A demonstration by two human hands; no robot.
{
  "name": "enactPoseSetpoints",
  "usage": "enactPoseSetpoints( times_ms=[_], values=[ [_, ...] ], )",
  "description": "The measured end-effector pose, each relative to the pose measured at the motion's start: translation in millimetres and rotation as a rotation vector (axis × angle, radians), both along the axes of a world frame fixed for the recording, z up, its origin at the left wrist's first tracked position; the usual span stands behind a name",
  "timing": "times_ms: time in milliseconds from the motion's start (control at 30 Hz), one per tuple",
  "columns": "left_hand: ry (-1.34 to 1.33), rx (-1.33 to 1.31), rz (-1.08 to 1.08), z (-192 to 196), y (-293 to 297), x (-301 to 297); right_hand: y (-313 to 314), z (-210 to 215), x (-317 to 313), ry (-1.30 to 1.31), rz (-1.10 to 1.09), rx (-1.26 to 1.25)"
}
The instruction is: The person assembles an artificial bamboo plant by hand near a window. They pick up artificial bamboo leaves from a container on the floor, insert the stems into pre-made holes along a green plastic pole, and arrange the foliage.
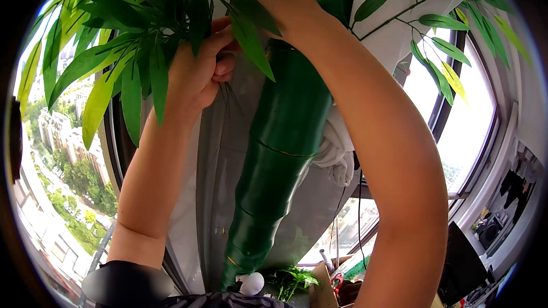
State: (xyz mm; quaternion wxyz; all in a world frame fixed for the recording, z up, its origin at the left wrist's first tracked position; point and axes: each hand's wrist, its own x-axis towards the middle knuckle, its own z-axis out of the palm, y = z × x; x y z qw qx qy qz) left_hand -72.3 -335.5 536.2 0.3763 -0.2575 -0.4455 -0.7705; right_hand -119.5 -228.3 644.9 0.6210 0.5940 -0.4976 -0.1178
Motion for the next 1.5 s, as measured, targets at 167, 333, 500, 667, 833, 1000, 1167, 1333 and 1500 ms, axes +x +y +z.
enactPoseSetpoints(
  times_ms=[167, 333, 500, 667, 833, 1000, 1167, 1333, 1500],
  values=[
    [0.052, -0.078, 0.087, 33.0, -14.7, -0.9, 6.7, 4.1, 23.3, -0.515, 0.382, 0.348],
    [0.023, -0.141, 0.061, 41.9, -23.0, -8.7, 2.6, -6.3, -3.9, -0.541, 0.018, -0.144],
    [-0.03, -0.116, 0.011, 40.9, -15.7, -5.5, 3.2, -7.4, 6.9, -0.641, -0.037, -0.097],
    [0.056, -0.204, -0.177, 40.5, -16.4, -4.8, -2.1, -6.4, 3.9, -0.393, -0.156, -0.141],
    [0.138, -0.123, -0.218, 37.7, -14.1, -10.9, -5.3, -8.8, -8.9, -0.432, -0.072, -0.172],
    [0.241, -0.053, -0.276, 31.7, -14.8, -17.6, -3.2, -15.6, 3.8, -0.32, -0.261, -0.158],
    [0.356, -0.083, -0.172, 30.3, -9.6, -23.1, -7.2, -15.7, -12.7, -0.24, -0.176, -0.138],
    [0.407, 0.007, -0.103, 23.3, -4.1, -30.5, -9.6, -28.1, -2.1, -0.459, -0.092, -0.186],
    [0.357, 0.084, -0.107, 27.9, 0.0, -30.0, -8.1, -29.6, -2.8, -0.318, -0.118, -0.183]
  ],
)
